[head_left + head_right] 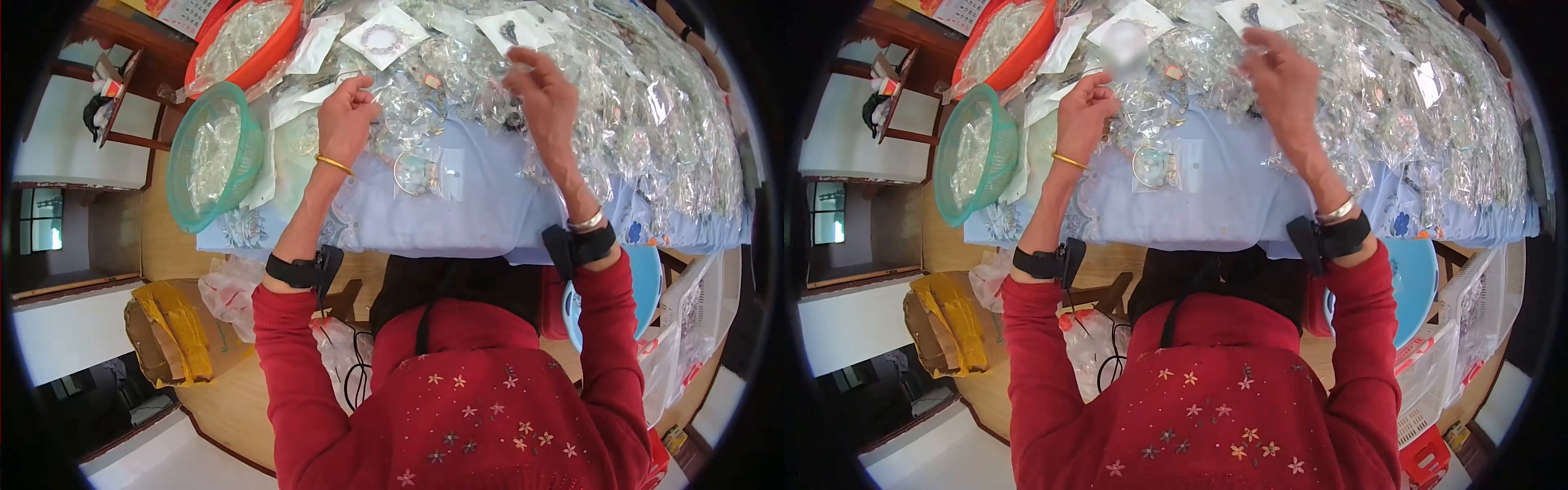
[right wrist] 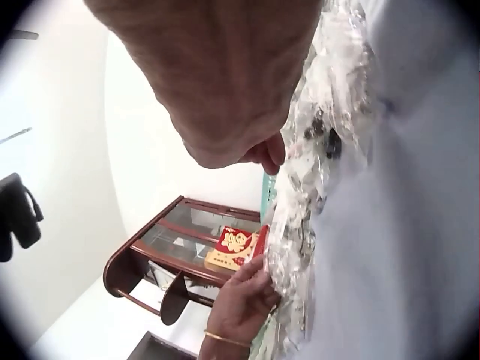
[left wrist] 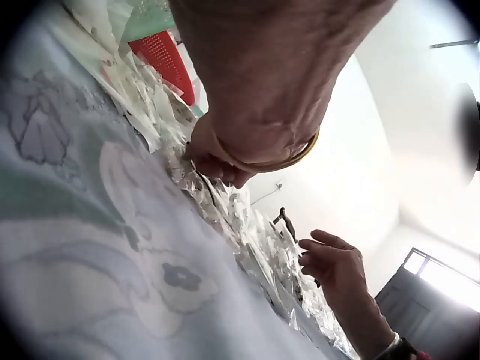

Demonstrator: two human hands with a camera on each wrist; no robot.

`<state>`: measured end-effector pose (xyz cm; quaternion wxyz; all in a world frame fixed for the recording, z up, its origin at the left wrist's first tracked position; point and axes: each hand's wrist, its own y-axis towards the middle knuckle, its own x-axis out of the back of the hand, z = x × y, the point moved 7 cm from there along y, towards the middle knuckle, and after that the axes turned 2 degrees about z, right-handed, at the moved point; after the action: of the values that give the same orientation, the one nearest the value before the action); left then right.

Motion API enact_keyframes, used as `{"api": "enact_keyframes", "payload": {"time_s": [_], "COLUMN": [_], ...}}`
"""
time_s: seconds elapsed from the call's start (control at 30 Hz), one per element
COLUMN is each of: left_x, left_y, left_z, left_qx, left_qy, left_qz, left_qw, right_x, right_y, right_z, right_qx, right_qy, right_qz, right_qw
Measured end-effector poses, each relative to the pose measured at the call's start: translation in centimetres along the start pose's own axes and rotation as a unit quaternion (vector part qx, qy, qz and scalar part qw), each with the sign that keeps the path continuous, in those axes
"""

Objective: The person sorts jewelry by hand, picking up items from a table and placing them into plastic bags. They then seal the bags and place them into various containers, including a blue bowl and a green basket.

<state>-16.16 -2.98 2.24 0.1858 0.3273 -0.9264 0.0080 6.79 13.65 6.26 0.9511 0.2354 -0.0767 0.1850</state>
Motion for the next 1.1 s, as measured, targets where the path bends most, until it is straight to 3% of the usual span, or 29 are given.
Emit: {"api": "enact_keyframes", "payload": {"time_s": [0.03, 0.2, 0.3, 0.33, 0.43, 0.6, 0.7, 0.73, 0.83, 1.0, 1.07, 1.1], "left_x": [-0.1, 1.0, 2.7, 2.7, 0.0, -2.8, -2.8, -2.6, -2.2, 0.0, 2.7, 3.4], "left_y": [0.2, -0.1, -0.8, -1.4, -4.7, -7.9, -6.8, -6.8, -7.0, -6.7, -6.0, -5.4], "left_z": [0.1, -0.8, -2.5, -2.5, -2.1, -3.7, -1.3, -1.6, -1.1, -1.7, -1.7, -1.2], "left_qx": [0.001, -0.024, -0.078, -0.077, -0.003, -0.11, 0.024, 0.024, 0.123, 0.106, 0.083, 0.08], "left_qy": [-0.062, -0.17, -0.08, -0.081, 0.047, 0.215, -0.06, -0.059, -0.12, -0.161, -0.148, -0.151], "left_qz": [0.003, -0.04, -0.104, -0.104, 0.072, 0.096, 0.134, 0.135, 0.175, 0.102, 0.005, 0.013], "left_qw": [0.998, 0.984, 0.988, 0.988, 0.996, 0.966, 0.989, 0.989, 0.969, 0.976, 0.986, 0.985], "right_x": [-1.5, -3.7, -4.3, -4.2, -5.0, -3.8, -2.7, -2.5, -2.3, -1.7, -1.5, -1.5], "right_y": [-0.8, -3.9, -7.5, -8.4, -12.0, -12.3, -11.8, -11.8, -11.8, -11.7, -11.7, -11.7], "right_z": [-0.5, 1.4, 4.9, 5.2, 6.5, 4.0, 3.7, 3.6, 3.2, 3.3, 3.4, 3.6], "right_qx": [-0.044, -0.005, 0.172, 0.171, 0.311, 0.229, 0.23, 0.229, 0.223, 0.218, 0.248, 0.263], "right_qy": [0.102, 0.08, -0.124, -0.125, -0.23, -0.252, -0.269, -0.269, -0.267, -0.266, -0.281, -0.287], "right_qz": [0.065, 0.17, 0.287, 0.288, 0.306, 0.339, 0.311, 0.309, 0.302, 0.285, 0.285, 0.286], "right_qw": [0.992, 0.982, 0.934, 0.934, 0.87, 0.877, 0.882, 0.883, 0.888, 0.895, 0.882, 0.876]}}
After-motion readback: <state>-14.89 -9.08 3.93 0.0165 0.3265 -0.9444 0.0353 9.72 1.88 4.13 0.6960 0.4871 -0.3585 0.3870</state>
